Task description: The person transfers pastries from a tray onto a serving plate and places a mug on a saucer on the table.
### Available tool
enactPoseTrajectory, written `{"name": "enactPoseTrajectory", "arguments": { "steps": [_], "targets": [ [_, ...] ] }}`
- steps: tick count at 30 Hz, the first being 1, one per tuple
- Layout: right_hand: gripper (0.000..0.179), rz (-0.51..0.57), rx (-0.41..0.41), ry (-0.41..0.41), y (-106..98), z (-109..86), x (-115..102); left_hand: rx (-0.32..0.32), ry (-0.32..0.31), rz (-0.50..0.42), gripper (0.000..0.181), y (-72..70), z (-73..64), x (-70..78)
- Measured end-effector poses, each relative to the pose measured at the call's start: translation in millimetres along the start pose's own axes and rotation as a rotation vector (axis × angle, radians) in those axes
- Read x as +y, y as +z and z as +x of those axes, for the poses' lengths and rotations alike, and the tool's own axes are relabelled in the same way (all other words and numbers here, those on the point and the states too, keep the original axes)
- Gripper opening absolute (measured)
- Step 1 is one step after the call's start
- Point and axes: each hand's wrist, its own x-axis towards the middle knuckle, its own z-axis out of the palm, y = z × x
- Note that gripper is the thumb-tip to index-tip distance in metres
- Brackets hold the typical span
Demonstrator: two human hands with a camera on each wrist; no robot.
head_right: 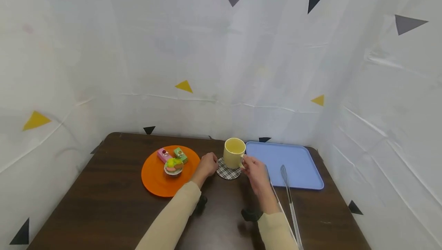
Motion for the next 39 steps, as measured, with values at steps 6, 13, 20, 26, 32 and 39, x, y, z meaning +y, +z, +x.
{"name": "enactPoseTrajectory", "arguments": {
  "steps": [6, 13, 20, 26, 32, 39],
  "targets": [
    [0.032, 0.032, -0.003, 0.011, 5, -3.4, 17, 0.013, 0.016, 0.006, 0.015, 1.2, 0.4, -2.0],
    [0.032, 0.028, -0.003, 0.001, 6, -4.8, 28, 0.018, 0.021, -0.006, 0.016, -4.3, -7.3, 3.9],
    [0.033, 0.016, 0.0, -0.006, 3, -7.9, 33, -0.001, 0.021, -0.01, 0.017, -5.2, -11.4, 3.6],
    [0.039, -0.03, -0.009, 0.001, 5, -6.6, 31, 0.009, 0.011, -0.014, 0.014, -3.5, -7.5, 0.3],
    [0.04, -0.114, 0.004, 0.005, 9, -4.8, 29, 0.016, 0.008, 0.007, 0.018, 1.1, -6.6, -5.0],
    [0.04, -0.259, 0.034, -0.018, 19, -8.1, 23, 0.013, 0.024, -0.007, 0.03, -2.2, -6.0, -7.2]
  ]
}}
